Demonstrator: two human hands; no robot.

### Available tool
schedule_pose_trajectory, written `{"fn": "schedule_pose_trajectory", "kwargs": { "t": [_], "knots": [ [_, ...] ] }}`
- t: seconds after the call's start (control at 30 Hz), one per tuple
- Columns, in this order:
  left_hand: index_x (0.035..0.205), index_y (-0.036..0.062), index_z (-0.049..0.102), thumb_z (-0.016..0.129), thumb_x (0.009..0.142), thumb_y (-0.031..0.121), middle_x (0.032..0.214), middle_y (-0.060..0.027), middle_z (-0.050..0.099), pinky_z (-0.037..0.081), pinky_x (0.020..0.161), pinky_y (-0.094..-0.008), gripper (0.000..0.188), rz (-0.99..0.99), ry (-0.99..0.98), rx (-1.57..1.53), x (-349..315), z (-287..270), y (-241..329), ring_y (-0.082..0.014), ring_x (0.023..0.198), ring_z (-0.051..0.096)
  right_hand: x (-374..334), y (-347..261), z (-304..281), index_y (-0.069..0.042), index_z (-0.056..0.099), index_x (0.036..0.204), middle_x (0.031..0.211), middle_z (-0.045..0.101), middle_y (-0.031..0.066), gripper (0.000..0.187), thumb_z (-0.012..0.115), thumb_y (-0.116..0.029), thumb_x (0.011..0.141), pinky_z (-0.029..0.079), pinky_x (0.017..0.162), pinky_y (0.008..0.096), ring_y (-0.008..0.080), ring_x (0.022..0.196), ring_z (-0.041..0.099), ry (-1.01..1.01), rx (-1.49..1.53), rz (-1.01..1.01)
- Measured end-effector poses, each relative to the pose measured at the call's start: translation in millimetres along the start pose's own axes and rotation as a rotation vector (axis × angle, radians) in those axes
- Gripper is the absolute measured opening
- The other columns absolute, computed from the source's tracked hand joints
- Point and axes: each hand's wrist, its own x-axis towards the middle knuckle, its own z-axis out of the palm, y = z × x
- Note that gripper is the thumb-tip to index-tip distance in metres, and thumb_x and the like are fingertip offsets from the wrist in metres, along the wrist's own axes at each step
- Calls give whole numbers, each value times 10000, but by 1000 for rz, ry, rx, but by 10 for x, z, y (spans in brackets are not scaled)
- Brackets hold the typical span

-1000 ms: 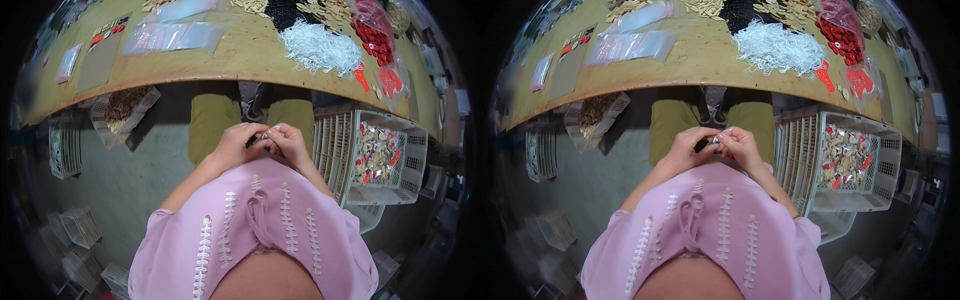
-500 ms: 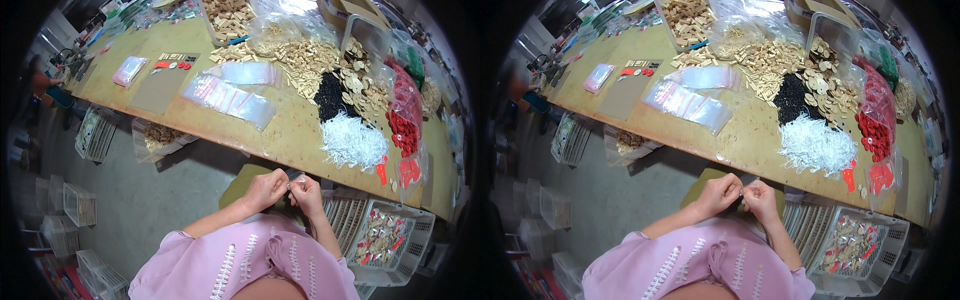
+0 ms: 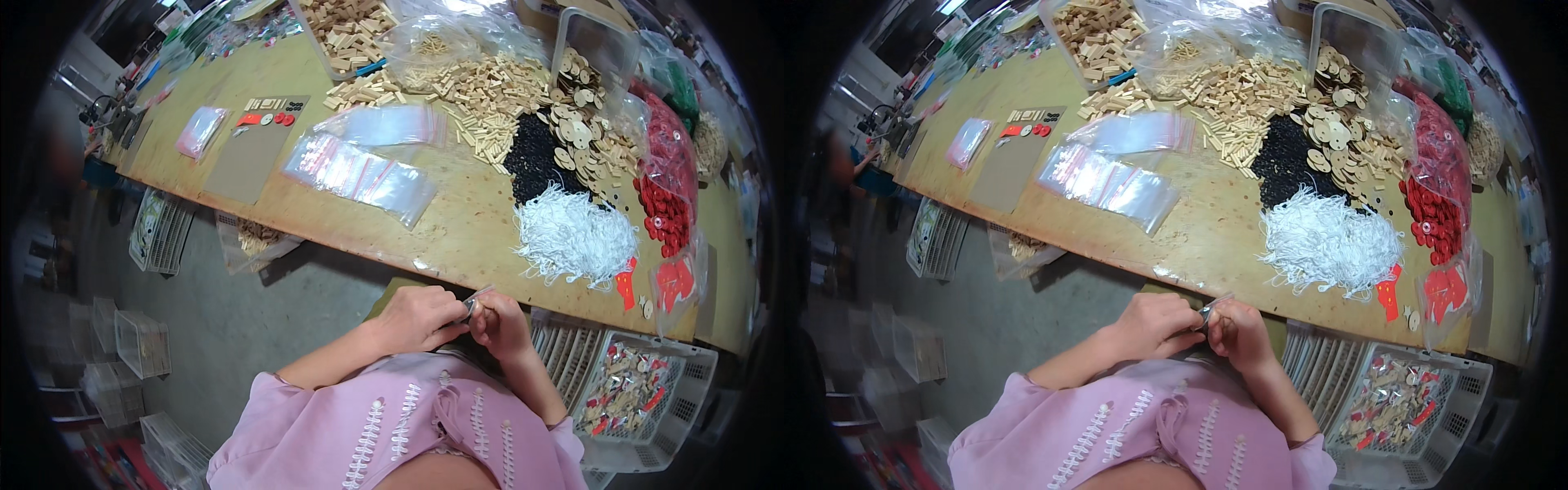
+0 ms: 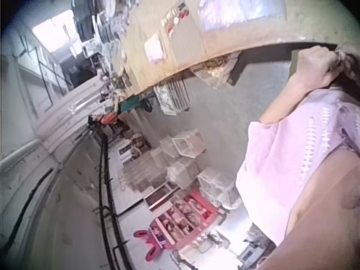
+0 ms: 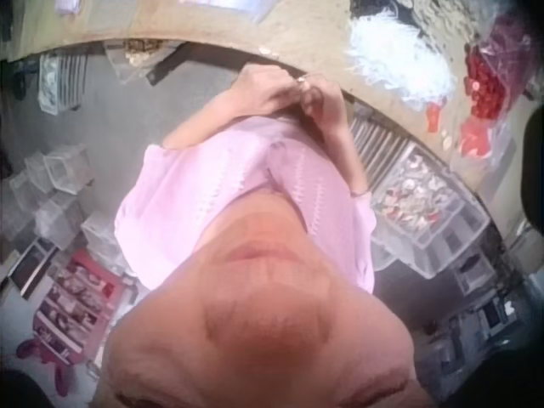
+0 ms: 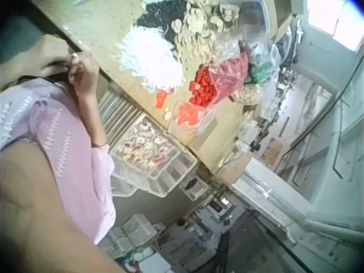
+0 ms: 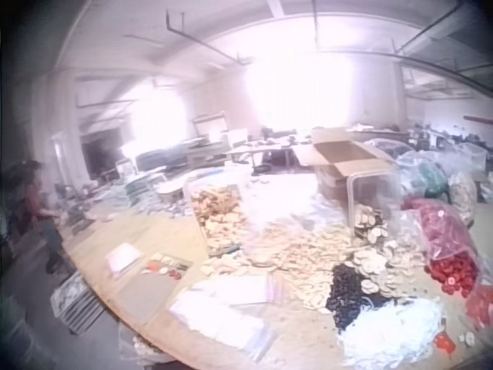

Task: The person assembles small craft kits by hand, placing wooden pieces, black beads, white strings, and red flag-shaped items into clear plastic bags. The person repeatedly picks items from piles on the table, arranges them in bags, and seals them.

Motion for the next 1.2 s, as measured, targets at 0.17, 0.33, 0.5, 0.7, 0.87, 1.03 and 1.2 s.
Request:
{"fn": "schedule_pose_trajectory", "kwargs": {
  "t": [0.17,0.33,0.5,0.7,0.87,1.03,1.2],
  "knots": [
    [864,70,610,737,853,140,746,-89,577,511,617,-419,146,55,-35,-137,27,-112,-61,-300,703,629,-192,-62,186,-25,653,938,706,656,89,139,671,-163,938,463,467,295,171,505,585,83,-282,-397],
    [869,70,610,729,860,125,738,-92,572,496,578,-424,131,114,-5,-160,11,-343,-51,-303,682,623,-358,-403,399,-45,666,1075,874,705,125,259,778,-64,842,548,591,369,260,645,679,-100,-1357,-1108],
    [879,77,626,727,872,136,756,-87,603,493,572,-420,117,141,-90,-35,-68,-568,-135,-291,688,635,-244,-493,299,-68,714,999,956,711,108,171,760,-85,836,572,753,403,304,864,696,-243,-1552,-975],
    [976,86,661,697,931,134,848,-94,639,528,676,-408,75,145,-168,-364,-19,-758,-457,-292,781,651,-109,-497,392,-43,732,969,942,668,126,133,728,-41,836,546,782,399,330,917,657,-409,-1375,-973],
    [1390,122,622,689,961,213,1444,-169,584,457,1101,-455,443,-136,338,293,265,-1368,-1591,-364,1303,557,-88,-467,525,-19,716,975,898,607,133,141,705,8,837,507,747,426,342,860,608,-166,-1380,-941],
    [1527,208,498,643,955,497,1587,-236,416,318,1193,-555,657,-463,312,561,453,-1640,-2516,-446,1449,398,87,-490,517,-23,694,1019,880,584,139,186,681,47,848,491,734,426,350,834,585,-158,-1455,-1054],
    [1484,241,565,635,924,564,1543,-224,466,232,1217,-560,650,-494,137,591,254,-1540,-2413,-420,1466,375,251,-510,441,-55,666,985,875,571,125,190,677,36,818,472,703,427,339,834,577,-97,-1343,-1042]
  ]
}}
